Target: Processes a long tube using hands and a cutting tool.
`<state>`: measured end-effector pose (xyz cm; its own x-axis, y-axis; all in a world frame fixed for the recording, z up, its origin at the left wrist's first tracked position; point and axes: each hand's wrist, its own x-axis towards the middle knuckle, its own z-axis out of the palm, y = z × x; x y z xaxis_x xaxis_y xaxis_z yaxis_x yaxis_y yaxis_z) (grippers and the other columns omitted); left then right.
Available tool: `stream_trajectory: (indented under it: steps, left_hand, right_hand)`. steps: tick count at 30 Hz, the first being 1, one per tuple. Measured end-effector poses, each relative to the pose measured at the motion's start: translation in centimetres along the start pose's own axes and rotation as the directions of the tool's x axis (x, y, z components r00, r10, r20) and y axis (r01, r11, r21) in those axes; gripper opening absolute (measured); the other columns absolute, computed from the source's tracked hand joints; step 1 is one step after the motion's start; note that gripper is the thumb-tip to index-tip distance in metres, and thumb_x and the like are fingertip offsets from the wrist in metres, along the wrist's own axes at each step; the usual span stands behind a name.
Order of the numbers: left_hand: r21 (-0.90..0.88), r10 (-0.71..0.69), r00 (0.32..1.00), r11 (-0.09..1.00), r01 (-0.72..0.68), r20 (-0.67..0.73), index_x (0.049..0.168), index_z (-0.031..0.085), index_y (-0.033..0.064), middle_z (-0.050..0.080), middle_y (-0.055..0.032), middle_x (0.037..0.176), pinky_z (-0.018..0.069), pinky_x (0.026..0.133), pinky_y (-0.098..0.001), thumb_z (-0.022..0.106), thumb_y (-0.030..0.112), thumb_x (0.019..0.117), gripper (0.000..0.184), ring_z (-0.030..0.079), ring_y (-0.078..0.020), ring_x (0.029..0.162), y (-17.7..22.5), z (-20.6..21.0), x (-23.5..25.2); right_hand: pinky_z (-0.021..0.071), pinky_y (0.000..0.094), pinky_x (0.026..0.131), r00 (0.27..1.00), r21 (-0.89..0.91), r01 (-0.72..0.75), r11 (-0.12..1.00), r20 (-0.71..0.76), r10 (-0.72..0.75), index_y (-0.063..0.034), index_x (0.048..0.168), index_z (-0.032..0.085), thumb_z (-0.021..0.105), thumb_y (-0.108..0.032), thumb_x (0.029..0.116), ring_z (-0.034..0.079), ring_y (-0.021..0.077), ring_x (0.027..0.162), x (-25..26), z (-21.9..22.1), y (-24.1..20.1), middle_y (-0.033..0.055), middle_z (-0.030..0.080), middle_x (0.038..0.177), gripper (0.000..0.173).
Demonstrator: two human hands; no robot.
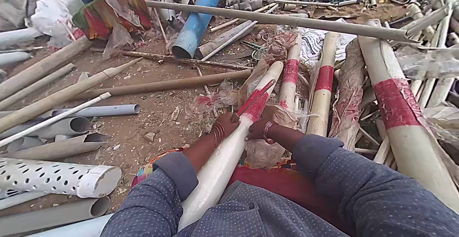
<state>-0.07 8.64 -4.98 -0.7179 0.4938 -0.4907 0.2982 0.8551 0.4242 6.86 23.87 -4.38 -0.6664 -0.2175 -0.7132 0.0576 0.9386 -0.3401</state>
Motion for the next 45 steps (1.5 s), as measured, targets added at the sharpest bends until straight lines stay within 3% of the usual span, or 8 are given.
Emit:
stream_trajectory:
  steps: [11,18,20,23,28,32,37,45]
  left_hand:
    - [0.053,0.050,0.998,0.997,-0.049,-0.022,0.119,0.060,-0.0054,0.065,-0.0265,0.112,0.0487,0.097,-0.0591,0.057,0.030,0.1056,0.038,0.065,-0.0396,0.109,-1.4,1.2,1.4]
    - [0.036,0.014,0.999,0.999,-0.012,-0.035,0.123,0.059,-0.0067,0.064,-0.0286,0.118,0.0462,0.101,-0.0588,0.056,0.031,0.1065,0.042,0.063,-0.0412,0.115,-1.6,0.8,1.2]
    - [0.032,0.020,0.998,0.999,-0.018,-0.057,0.124,0.059,-0.0069,0.064,-0.0291,0.118,0.0466,0.101,-0.0604,0.057,0.032,0.1058,0.043,0.063,-0.0424,0.115,-2.0,1.2,1.6]
    - [0.012,0.029,0.997,1.000,-0.028,-0.069,0.122,0.059,-0.0059,0.065,-0.0280,0.114,0.0472,0.098,-0.0618,0.057,0.031,0.1055,0.040,0.064,-0.0421,0.111,-2.2,1.4,1.8]
    - [-0.030,0.018,0.995,0.999,-0.021,-0.093,0.125,0.060,-0.0046,0.066,-0.0274,0.111,0.0482,0.096,-0.0612,0.059,0.030,0.1044,0.040,0.065,-0.0411,0.107,-2.4,1.5,1.6]
    - [-0.001,0.008,0.997,1.000,-0.008,-0.075,0.122,0.059,-0.0066,0.066,-0.0288,0.109,0.0480,0.095,-0.0618,0.059,0.030,0.1051,0.041,0.065,-0.0426,0.106,-2.1,1.3,1.6]
    - [-0.011,0.012,0.997,1.000,-0.013,-0.078,0.121,0.060,-0.0065,0.066,-0.0284,0.109,0.0477,0.095,-0.0621,0.059,0.031,0.1047,0.041,0.065,-0.0428,0.107,-2.3,1.4,1.7]
    - [0.088,0.169,0.982,0.983,-0.162,-0.085,0.108,0.066,-0.0039,0.067,-0.0228,0.108,0.0486,0.094,-0.0593,0.068,0.033,0.0996,0.038,0.065,-0.0376,0.105,-0.8,0.7,1.7]
  right_hand:
    - [0.0438,0.0682,0.101,0.948,-0.082,-0.065,0.995,-0.317,0.036,-0.0068,0.118,0.072,0.055,-0.040,0.1051,0.060,0.0418,0.125,6.6,1.5,8.8,0.0203,0.067,0.127,0.039]
    - [0.0385,0.0658,0.107,0.657,0.489,-0.585,0.646,-0.180,0.732,0.0117,0.125,0.063,0.057,-0.031,0.1063,0.054,0.0469,0.131,-2.8,-0.4,17.3,0.0332,0.058,0.136,0.047]
    - [0.0336,0.0617,0.114,0.714,0.488,-0.549,0.678,-0.147,0.685,0.0119,0.135,0.056,0.048,-0.024,0.1102,0.047,0.0462,0.140,-4.8,-2.7,15.2,0.0336,0.051,0.145,0.044]
    - [0.0421,0.0681,0.102,0.781,0.359,-0.266,0.895,-0.464,0.418,0.0055,0.122,0.067,0.051,-0.022,0.1078,0.061,0.0487,0.121,-0.9,-2.4,14.6,0.0320,0.065,0.124,0.034]
    - [0.0443,0.0639,0.100,0.986,0.079,-0.096,0.992,-0.129,0.105,0.0040,0.117,0.070,0.057,-0.046,0.1044,0.063,0.0421,0.115,1.9,-1.6,5.5,0.0265,0.068,0.119,0.053]
    - [0.0470,0.0566,0.096,0.993,0.266,-0.116,0.957,0.017,0.116,0.0087,0.132,0.058,0.059,-0.046,0.1034,0.063,0.0387,0.107,3.7,2.3,3.4,0.0286,0.062,0.123,0.061]
    - [0.0489,0.0555,0.090,0.992,0.200,-0.125,0.972,-0.005,0.128,0.0078,0.116,0.065,0.052,-0.028,0.1081,0.066,0.0351,0.096,5.5,3.0,4.1,0.0239,0.067,0.110,0.039]
    - [0.0423,0.0650,0.103,0.979,0.067,-0.060,0.996,-0.189,0.072,0.0027,0.123,0.067,0.061,-0.037,0.1034,0.060,0.0440,0.122,2.3,-0.8,4.0,0.0270,0.066,0.122,0.045]
